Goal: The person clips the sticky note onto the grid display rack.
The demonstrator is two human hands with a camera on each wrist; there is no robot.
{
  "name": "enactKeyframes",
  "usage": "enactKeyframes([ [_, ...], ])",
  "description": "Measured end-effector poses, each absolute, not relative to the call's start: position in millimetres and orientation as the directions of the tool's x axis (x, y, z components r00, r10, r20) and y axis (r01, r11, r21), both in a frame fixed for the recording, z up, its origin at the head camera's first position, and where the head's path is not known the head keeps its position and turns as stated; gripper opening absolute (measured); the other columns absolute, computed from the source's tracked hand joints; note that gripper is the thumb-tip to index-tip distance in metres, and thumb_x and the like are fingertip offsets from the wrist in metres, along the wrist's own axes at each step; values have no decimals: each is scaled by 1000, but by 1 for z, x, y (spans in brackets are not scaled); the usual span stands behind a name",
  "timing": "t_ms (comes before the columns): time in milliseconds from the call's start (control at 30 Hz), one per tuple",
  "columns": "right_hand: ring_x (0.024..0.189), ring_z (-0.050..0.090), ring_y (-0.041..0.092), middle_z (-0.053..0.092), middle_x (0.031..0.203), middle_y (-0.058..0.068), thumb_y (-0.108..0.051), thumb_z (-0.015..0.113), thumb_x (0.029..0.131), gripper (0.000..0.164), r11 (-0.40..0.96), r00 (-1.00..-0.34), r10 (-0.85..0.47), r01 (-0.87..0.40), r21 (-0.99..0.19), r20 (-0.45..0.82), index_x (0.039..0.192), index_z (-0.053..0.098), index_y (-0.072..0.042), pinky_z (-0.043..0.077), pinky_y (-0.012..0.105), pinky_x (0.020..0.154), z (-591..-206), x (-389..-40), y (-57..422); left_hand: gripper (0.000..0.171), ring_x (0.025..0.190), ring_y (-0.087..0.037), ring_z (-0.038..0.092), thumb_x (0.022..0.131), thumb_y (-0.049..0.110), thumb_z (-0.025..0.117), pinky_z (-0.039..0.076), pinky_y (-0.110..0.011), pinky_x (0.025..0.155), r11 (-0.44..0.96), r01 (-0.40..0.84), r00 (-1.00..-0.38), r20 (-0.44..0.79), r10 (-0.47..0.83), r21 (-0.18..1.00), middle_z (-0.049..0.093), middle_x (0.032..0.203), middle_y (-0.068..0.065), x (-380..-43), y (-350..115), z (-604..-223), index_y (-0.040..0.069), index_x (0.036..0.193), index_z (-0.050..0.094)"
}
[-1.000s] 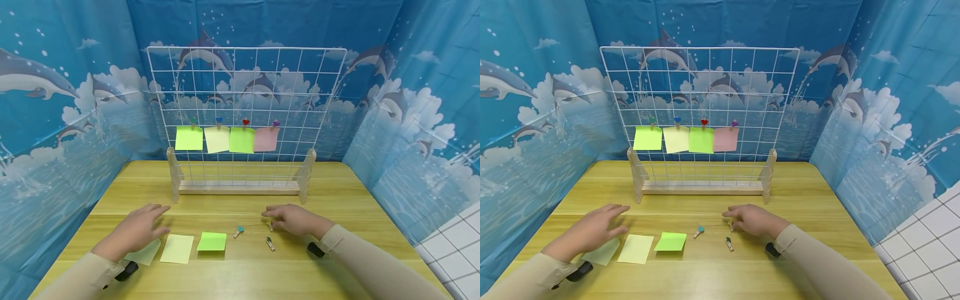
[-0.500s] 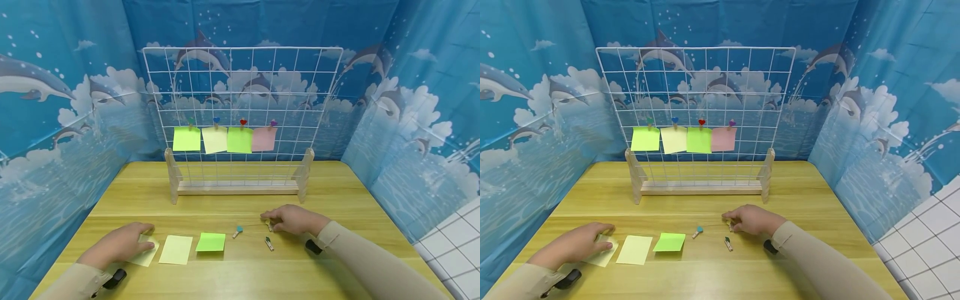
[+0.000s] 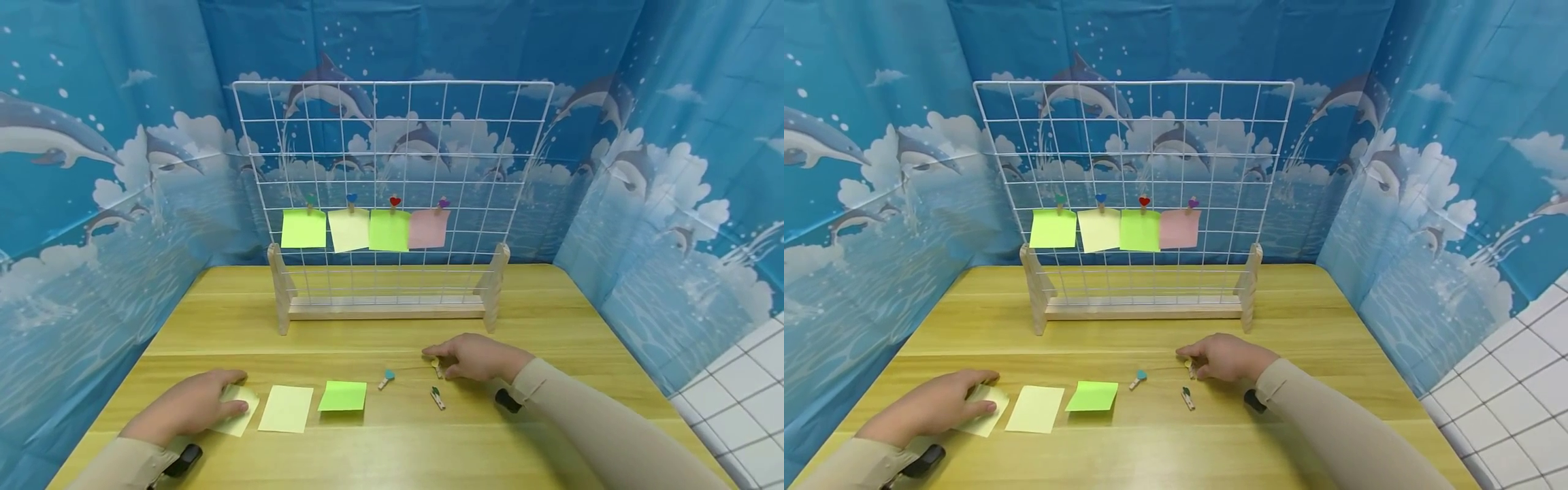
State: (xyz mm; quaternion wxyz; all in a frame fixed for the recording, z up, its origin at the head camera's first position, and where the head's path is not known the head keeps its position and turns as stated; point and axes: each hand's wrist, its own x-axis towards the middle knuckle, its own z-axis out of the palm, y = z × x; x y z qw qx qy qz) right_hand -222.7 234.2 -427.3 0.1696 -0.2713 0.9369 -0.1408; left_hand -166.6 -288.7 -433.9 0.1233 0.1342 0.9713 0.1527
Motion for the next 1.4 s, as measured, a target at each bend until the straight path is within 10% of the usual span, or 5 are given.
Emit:
enactKeyframes([
  [1400, 142, 57, 28, 59, 154, 5, -18, 75, 98, 49, 797, -775, -586, -498, -341, -237, 146, 65, -26, 51, 48, 112, -425, -218, 231, 67, 133, -48, 58, 87, 54, 82, 48, -66, 104, 904, 159, -938, -226, 264, 397, 61, 147, -22, -162, -288, -438, 14, 138, 66],
])
